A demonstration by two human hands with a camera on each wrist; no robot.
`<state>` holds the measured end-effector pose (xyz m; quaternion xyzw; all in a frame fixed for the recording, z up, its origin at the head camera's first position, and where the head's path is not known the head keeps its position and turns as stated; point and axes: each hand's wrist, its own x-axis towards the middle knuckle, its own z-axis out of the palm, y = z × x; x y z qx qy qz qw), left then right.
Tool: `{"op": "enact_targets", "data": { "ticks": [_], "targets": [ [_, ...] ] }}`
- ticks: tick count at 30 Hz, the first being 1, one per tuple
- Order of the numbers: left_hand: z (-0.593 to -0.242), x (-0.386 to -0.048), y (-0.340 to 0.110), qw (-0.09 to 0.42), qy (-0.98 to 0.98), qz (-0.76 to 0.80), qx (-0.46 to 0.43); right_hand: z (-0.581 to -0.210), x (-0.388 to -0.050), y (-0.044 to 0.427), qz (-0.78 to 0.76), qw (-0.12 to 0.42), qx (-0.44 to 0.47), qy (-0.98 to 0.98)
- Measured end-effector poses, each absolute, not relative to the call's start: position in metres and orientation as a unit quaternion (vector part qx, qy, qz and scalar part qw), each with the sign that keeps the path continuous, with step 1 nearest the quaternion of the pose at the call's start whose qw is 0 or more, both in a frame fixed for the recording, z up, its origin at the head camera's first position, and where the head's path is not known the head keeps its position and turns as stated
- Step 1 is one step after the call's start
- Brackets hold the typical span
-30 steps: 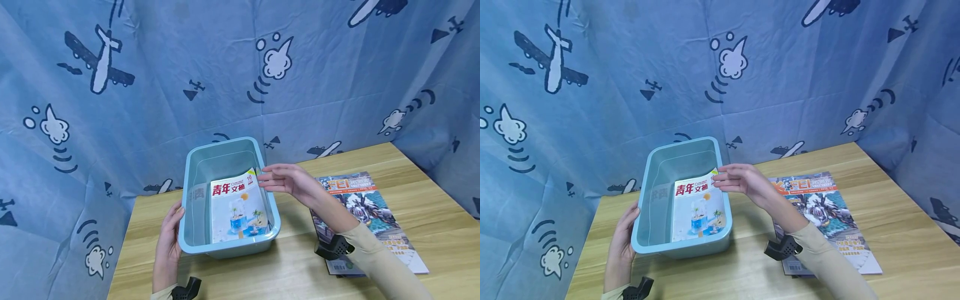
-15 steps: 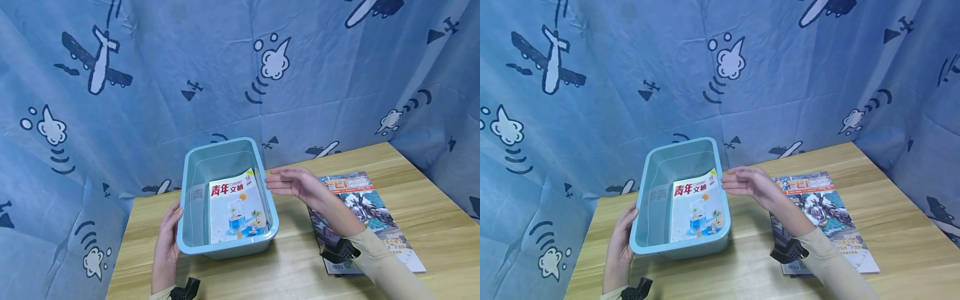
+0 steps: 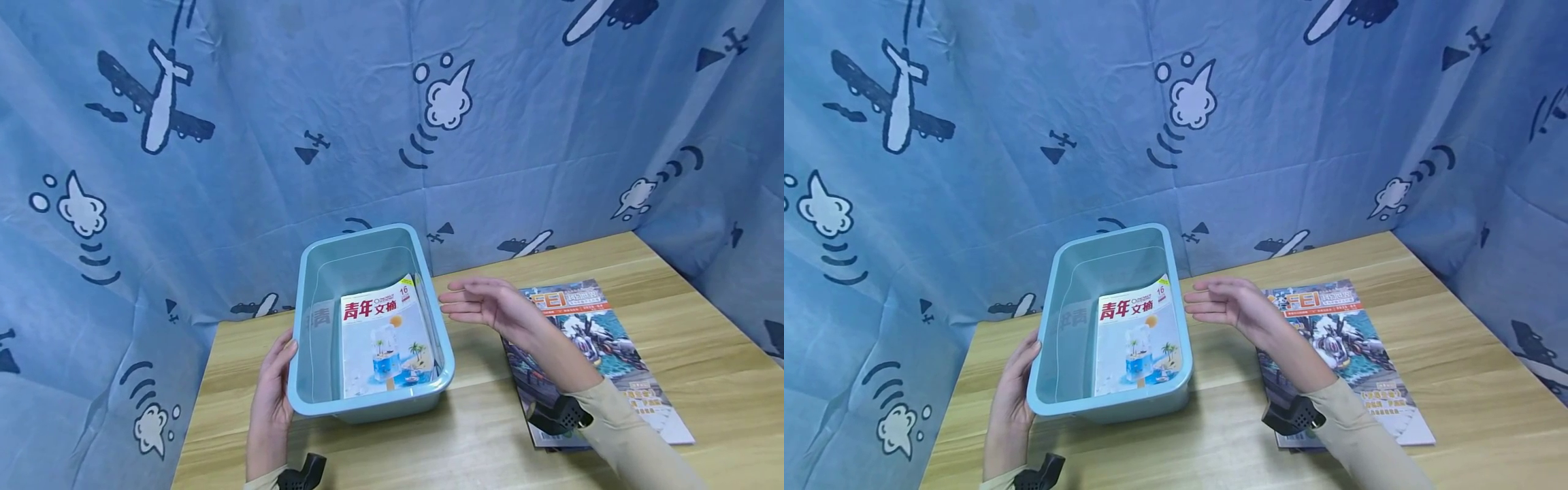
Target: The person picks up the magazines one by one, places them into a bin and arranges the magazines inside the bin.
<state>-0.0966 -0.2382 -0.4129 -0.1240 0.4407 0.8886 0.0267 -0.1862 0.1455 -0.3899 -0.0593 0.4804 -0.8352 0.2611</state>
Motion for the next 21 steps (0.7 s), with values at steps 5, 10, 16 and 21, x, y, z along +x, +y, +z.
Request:
{"op": "enact_targets", "data": {
  "ticks": [5,10,16,21],
  "targets": [
    [-0.412,-0.097,-0.238,0.025,0.436,0.891,-0.125,-0.393,-0.186,0.149,-0.833,0.262,-0.062,0.484],
    [-0.412,-0.097,-0.238,0.025,0.431,0.892,-0.133,-0.397,-0.186,0.154,-0.832,0.258,-0.060,0.487],
    [-0.412,-0.097,-0.238,0.025,0.435,0.890,-0.135,-0.403,-0.185,0.161,-0.842,0.256,-0.058,0.471],
    [-0.412,-0.097,-0.237,0.022,0.434,0.890,-0.136,-0.406,-0.185,0.166,-0.848,0.256,-0.062,0.460]
  ]
}}
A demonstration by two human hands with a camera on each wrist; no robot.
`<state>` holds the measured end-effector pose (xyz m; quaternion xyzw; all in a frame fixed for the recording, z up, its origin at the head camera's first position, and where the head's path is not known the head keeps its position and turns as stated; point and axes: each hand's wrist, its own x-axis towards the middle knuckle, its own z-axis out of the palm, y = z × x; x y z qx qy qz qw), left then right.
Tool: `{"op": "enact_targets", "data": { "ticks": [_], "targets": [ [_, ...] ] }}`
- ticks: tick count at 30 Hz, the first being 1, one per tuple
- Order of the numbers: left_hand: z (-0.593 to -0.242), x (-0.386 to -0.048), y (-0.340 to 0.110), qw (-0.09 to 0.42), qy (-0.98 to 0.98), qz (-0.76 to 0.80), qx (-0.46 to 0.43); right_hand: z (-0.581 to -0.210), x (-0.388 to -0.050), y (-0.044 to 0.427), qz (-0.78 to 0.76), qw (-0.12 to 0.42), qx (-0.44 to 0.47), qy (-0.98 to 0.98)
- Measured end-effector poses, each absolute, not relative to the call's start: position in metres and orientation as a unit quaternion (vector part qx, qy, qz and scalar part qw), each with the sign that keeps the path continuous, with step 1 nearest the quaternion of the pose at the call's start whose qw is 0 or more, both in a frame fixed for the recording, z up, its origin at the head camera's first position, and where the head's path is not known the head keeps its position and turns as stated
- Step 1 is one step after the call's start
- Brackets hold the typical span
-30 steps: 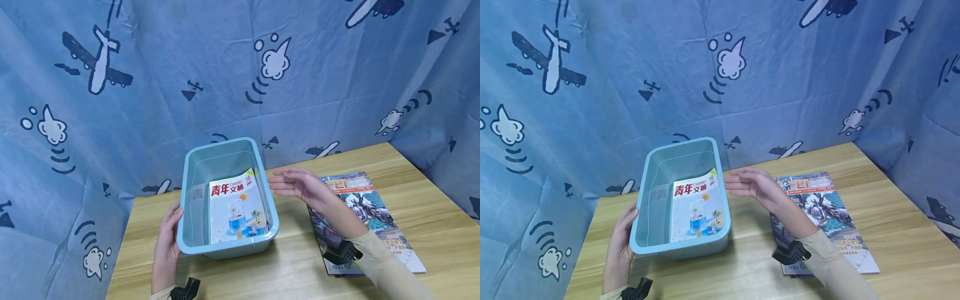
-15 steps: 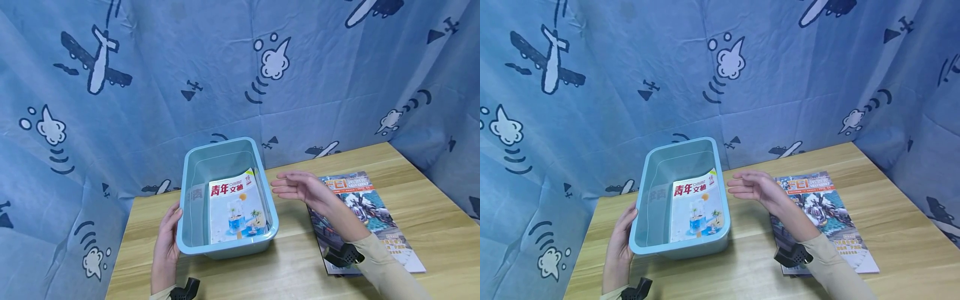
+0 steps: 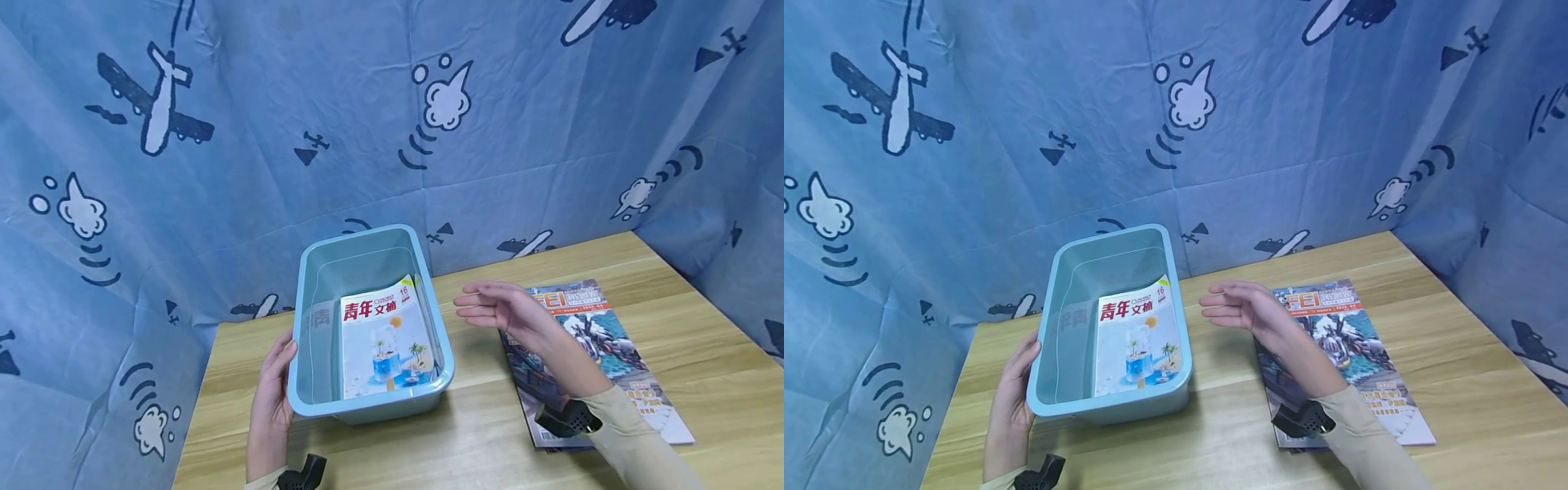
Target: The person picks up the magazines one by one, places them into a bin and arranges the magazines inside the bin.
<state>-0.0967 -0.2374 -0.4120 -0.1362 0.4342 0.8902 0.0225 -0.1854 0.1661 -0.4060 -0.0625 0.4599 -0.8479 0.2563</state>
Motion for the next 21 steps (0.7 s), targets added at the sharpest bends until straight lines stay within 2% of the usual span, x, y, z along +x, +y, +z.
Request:
{"op": "enact_targets", "data": {
  "ticks": [21],
  "targets": [
    [-0.412,-0.096,-0.238,0.025,0.426,0.896,-0.124,-0.413,-0.185,0.190,-0.847,0.251,-0.036,0.468]
  ]
}}
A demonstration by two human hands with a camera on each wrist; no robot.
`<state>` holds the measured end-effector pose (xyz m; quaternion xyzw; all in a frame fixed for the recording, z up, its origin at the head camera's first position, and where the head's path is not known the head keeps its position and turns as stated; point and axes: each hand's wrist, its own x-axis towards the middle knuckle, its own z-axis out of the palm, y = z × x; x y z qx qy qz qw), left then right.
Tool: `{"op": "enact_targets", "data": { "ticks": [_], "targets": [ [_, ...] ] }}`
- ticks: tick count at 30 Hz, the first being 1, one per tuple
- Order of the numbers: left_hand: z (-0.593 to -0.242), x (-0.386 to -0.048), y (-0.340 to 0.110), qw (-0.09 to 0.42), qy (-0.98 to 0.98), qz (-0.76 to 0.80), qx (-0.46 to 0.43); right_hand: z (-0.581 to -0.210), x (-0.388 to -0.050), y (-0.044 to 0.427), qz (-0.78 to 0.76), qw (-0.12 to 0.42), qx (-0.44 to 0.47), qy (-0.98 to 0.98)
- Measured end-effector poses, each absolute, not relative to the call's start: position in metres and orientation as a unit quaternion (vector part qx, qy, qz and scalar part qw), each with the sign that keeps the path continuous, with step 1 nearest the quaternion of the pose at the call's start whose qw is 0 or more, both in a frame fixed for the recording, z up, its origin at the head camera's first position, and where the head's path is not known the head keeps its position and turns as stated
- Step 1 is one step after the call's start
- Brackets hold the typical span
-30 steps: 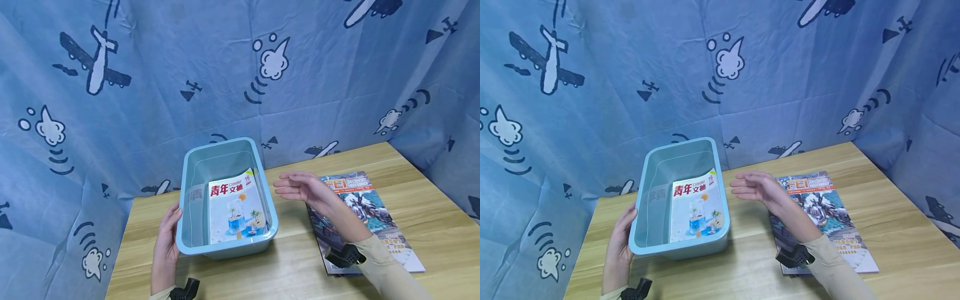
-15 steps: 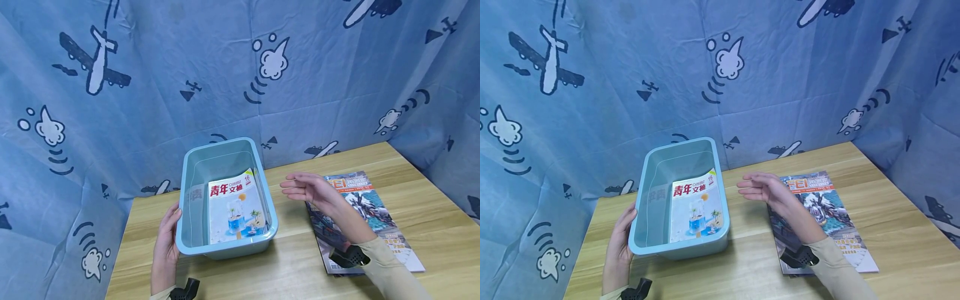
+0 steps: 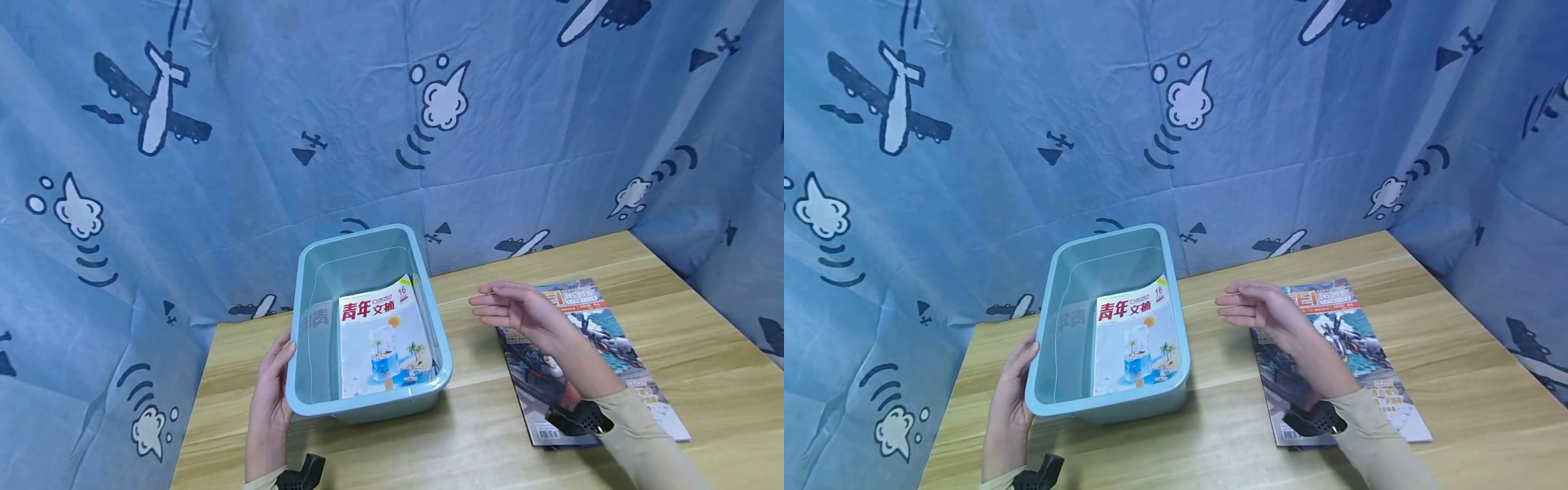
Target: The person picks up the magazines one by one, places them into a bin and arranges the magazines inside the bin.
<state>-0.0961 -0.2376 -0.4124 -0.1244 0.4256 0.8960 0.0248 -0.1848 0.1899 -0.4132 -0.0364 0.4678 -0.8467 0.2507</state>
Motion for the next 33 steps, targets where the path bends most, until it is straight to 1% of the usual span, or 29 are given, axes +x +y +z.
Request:
{"op": "enact_targets", "data": {
  "ticks": [8,15,22,33],
  "targets": [
    [-0.412,-0.096,-0.238,0.025,0.430,0.894,-0.125,-0.418,-0.183,0.209,-0.857,0.248,-0.018,0.451],
    [-0.412,-0.096,-0.237,0.025,0.430,0.895,-0.118,-0.426,-0.180,0.228,-0.879,0.256,-0.046,0.401],
    [-0.412,-0.095,-0.238,0.024,0.428,0.895,-0.122,-0.431,-0.178,0.241,-0.885,0.254,-0.051,0.387],
    [-0.412,-0.095,-0.239,0.030,0.415,0.901,-0.121,-0.439,-0.174,0.255,-0.895,0.252,-0.035,0.365]
  ]
}}
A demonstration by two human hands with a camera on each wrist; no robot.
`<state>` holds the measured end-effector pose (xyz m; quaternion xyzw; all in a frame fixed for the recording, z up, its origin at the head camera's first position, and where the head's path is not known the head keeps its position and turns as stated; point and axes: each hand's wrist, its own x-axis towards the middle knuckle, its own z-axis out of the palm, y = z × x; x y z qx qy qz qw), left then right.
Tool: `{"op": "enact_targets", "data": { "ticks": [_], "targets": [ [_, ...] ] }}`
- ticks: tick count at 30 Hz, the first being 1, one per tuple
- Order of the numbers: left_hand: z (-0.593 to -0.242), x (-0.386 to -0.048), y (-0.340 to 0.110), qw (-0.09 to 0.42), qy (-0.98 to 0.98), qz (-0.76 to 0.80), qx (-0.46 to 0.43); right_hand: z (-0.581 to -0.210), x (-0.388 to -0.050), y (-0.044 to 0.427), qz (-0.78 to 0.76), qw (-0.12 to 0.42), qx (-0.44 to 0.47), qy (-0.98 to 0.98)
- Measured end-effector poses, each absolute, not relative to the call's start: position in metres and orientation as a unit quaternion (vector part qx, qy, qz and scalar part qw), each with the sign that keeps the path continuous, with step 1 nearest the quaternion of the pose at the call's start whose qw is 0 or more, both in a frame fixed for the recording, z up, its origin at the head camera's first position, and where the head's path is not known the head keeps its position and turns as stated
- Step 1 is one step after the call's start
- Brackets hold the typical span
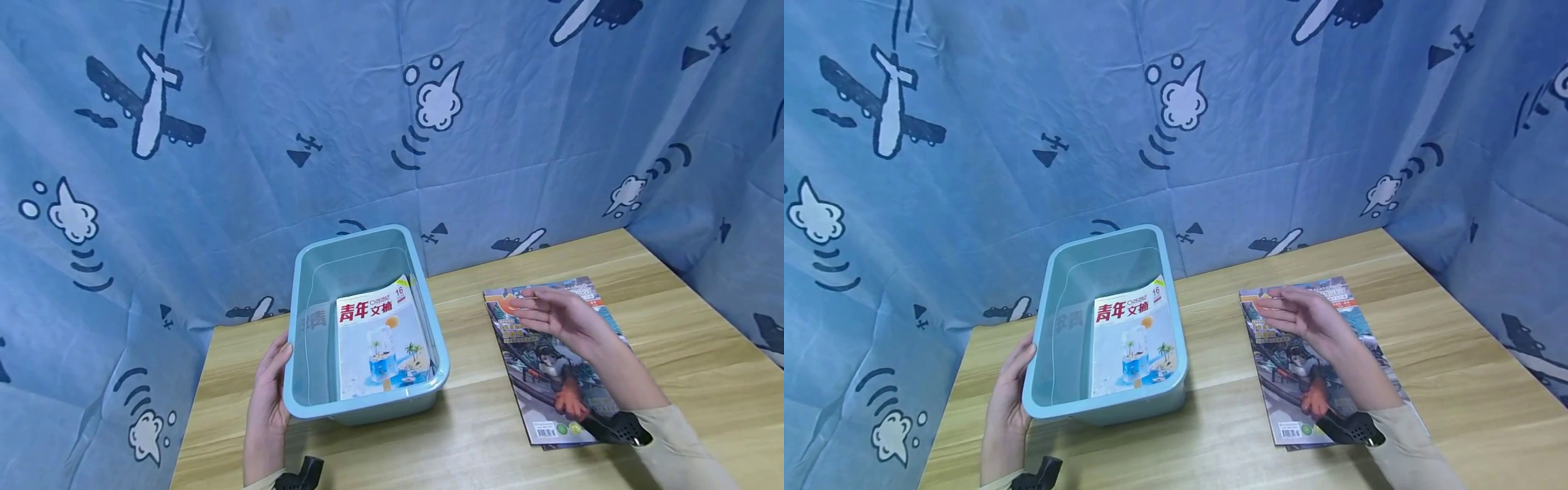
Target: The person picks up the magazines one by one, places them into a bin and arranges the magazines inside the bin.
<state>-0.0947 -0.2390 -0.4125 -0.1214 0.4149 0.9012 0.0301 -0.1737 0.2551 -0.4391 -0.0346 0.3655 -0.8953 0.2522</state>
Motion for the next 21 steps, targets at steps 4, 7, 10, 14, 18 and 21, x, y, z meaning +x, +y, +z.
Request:
{"op": "enact_targets", "data": {
  "ticks": [4,7,10,14,18,21],
  "targets": [
    [-0.413,-0.095,-0.239,0.030,0.422,0.898,-0.121,-0.444,-0.171,0.262,-0.899,0.251,-0.022,0.358],
    [-0.413,-0.095,-0.239,0.030,0.425,0.897,-0.120,-0.447,-0.171,0.267,-0.897,0.250,-0.012,0.363],
    [-0.414,-0.095,-0.239,0.030,0.423,0.898,-0.119,-0.450,-0.170,0.274,-0.895,0.254,-0.005,0.367],
    [-0.414,-0.095,-0.238,0.029,0.424,0.898,-0.115,-0.453,-0.168,0.281,-0.895,0.255,0.004,0.365],
    [-0.414,-0.095,-0.239,0.030,0.421,0.899,-0.113,-0.457,-0.166,0.286,-0.897,0.252,0.021,0.363],
    [-0.413,-0.094,-0.239,0.031,0.418,0.901,-0.114,-0.459,-0.164,0.289,-0.900,0.247,0.029,0.358]
  ]
}}
